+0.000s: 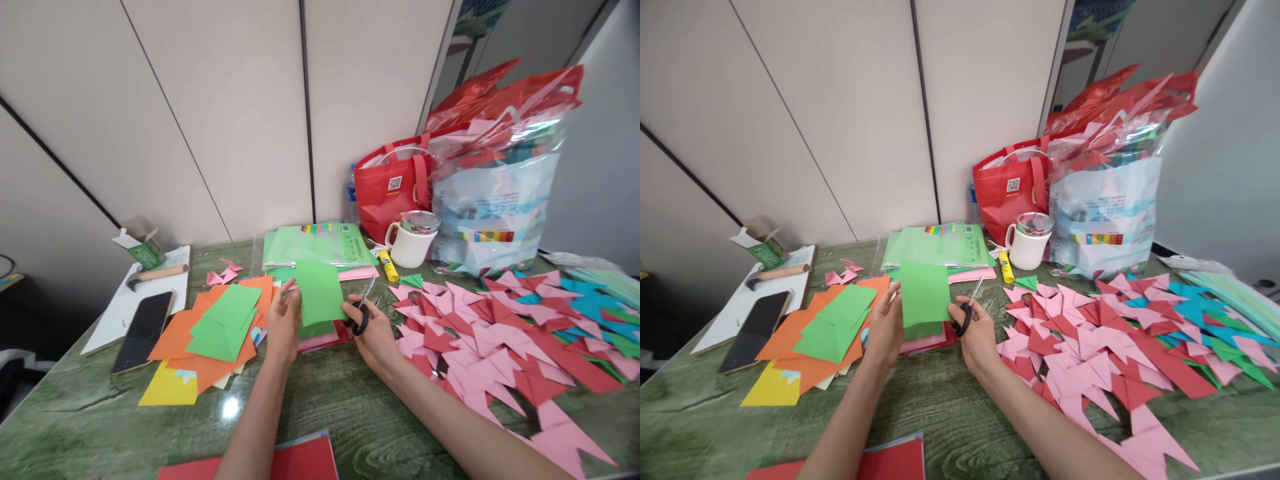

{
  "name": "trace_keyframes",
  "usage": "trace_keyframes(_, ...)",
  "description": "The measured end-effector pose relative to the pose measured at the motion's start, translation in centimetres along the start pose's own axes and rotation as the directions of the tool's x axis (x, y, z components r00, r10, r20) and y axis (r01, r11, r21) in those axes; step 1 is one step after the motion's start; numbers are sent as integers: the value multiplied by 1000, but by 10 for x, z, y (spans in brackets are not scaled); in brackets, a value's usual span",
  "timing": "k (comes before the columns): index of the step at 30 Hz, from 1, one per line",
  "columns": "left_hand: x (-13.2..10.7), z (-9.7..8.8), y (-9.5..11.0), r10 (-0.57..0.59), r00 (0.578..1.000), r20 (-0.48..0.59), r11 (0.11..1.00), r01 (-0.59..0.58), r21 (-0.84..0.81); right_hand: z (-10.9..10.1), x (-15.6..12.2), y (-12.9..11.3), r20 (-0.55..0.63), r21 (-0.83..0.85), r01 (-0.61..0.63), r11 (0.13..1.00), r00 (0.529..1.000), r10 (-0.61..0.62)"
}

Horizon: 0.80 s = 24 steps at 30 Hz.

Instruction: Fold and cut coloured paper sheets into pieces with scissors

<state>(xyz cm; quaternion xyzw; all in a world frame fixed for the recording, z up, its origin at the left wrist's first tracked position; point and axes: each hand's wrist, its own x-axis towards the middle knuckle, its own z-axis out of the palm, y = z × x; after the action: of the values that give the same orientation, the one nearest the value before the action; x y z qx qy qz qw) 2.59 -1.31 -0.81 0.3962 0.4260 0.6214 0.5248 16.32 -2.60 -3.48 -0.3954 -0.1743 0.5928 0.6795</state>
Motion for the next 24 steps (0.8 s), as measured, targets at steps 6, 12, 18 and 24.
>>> trace_keyframes(6, -3, -5, -9, 583, 791, 187, 537, -548, 641, 2, -2, -3, -9, 25, 42, 999, 999, -42)
trace_keyframes(12, -15, 10, -4, 379, 863, 333, 644, -504, 575, 3, -3, -5, -48, 10, 161, 987, 986, -160)
trace_keyframes(18, -25, 17, -6, -32, 949, 314, 940, -78, 333, 5, -16, -9, 106, -305, 450, 839, 892, -439)
trace_keyframes(24, -17, 24, -7, -91, 995, -46, 971, 78, -228, 6, -29, -8, 349, -405, 531, 744, 842, -411)
